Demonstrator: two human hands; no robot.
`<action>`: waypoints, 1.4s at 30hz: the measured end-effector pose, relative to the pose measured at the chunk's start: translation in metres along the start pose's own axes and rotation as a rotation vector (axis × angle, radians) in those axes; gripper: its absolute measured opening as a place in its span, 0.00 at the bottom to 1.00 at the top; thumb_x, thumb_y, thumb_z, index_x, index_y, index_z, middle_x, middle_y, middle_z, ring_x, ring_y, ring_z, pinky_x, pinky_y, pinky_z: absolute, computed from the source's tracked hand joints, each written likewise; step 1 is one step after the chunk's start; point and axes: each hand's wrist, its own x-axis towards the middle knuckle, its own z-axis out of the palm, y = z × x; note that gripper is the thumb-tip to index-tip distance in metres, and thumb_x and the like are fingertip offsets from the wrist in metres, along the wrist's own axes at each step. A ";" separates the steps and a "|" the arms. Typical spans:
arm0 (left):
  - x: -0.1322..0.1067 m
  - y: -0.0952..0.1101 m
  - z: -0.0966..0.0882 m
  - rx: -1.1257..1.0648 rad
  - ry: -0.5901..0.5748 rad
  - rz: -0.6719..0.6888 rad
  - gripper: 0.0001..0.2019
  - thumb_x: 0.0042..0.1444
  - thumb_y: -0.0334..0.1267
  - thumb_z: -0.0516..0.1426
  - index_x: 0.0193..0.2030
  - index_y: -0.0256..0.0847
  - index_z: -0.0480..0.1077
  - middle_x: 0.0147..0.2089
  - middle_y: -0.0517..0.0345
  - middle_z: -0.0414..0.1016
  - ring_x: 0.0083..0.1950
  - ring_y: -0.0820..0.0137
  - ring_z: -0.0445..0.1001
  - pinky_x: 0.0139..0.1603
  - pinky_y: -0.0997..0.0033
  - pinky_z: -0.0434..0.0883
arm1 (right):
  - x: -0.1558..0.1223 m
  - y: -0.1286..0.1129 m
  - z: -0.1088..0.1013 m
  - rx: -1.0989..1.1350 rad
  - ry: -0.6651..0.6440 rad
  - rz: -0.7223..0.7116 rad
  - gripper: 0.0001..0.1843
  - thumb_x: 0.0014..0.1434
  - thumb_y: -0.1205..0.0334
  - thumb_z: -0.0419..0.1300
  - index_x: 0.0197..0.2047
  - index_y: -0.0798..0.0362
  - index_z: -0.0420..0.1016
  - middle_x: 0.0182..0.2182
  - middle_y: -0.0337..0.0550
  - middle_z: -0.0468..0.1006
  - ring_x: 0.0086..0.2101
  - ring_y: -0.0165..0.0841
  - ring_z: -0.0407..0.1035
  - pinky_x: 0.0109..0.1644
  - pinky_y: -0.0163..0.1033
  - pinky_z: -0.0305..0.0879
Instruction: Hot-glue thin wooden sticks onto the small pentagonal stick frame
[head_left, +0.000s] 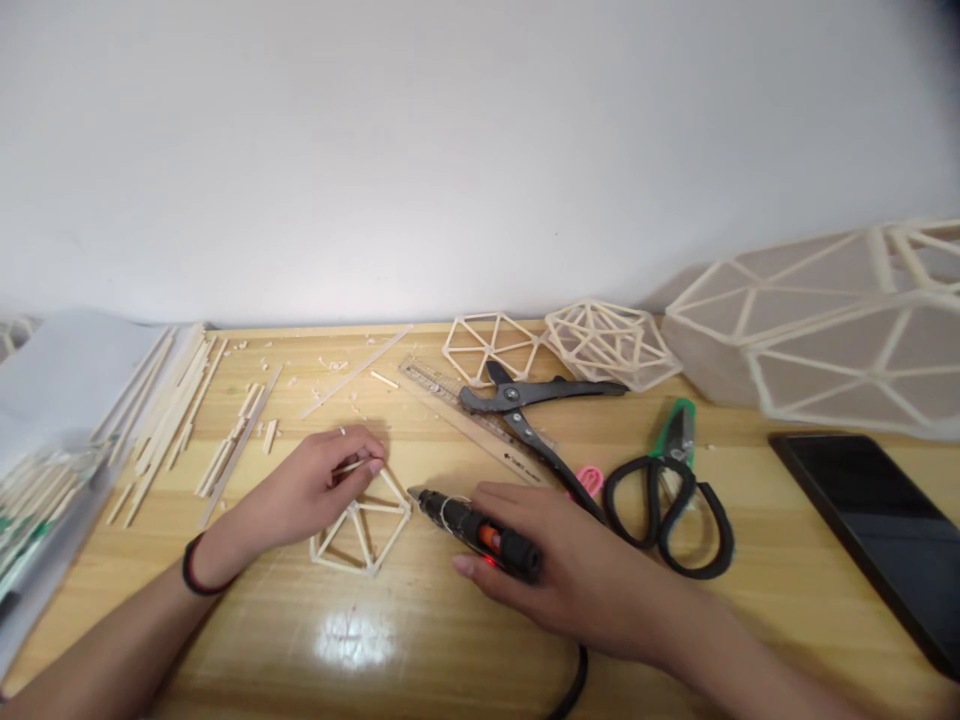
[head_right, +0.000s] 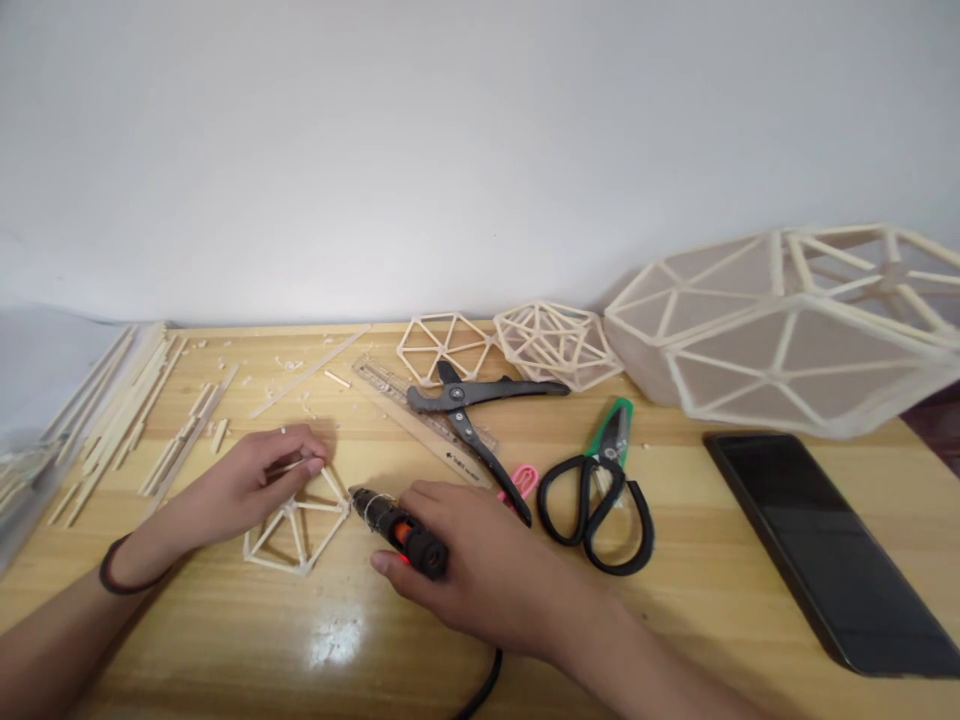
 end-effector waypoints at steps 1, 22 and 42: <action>0.000 0.000 0.000 -0.001 0.001 0.001 0.09 0.70 0.37 0.52 0.40 0.40 0.72 0.36 0.60 0.74 0.32 0.74 0.69 0.32 0.77 0.64 | 0.000 0.000 0.000 0.006 -0.005 -0.002 0.14 0.68 0.53 0.60 0.33 0.51 0.65 0.33 0.39 0.73 0.36 0.36 0.69 0.39 0.39 0.60; 0.000 0.000 0.000 0.007 0.007 0.015 0.09 0.70 0.37 0.52 0.40 0.40 0.72 0.37 0.59 0.75 0.34 0.73 0.71 0.34 0.76 0.65 | 0.000 -0.001 -0.001 -0.002 0.011 -0.008 0.14 0.67 0.53 0.59 0.33 0.51 0.66 0.32 0.39 0.73 0.35 0.36 0.69 0.39 0.39 0.60; 0.000 -0.001 0.001 0.013 0.001 0.007 0.10 0.70 0.38 0.52 0.41 0.40 0.72 0.36 0.59 0.75 0.32 0.72 0.69 0.32 0.75 0.65 | 0.001 -0.003 -0.002 -0.021 -0.002 -0.007 0.14 0.67 0.53 0.59 0.32 0.51 0.66 0.33 0.41 0.74 0.35 0.36 0.69 0.38 0.39 0.62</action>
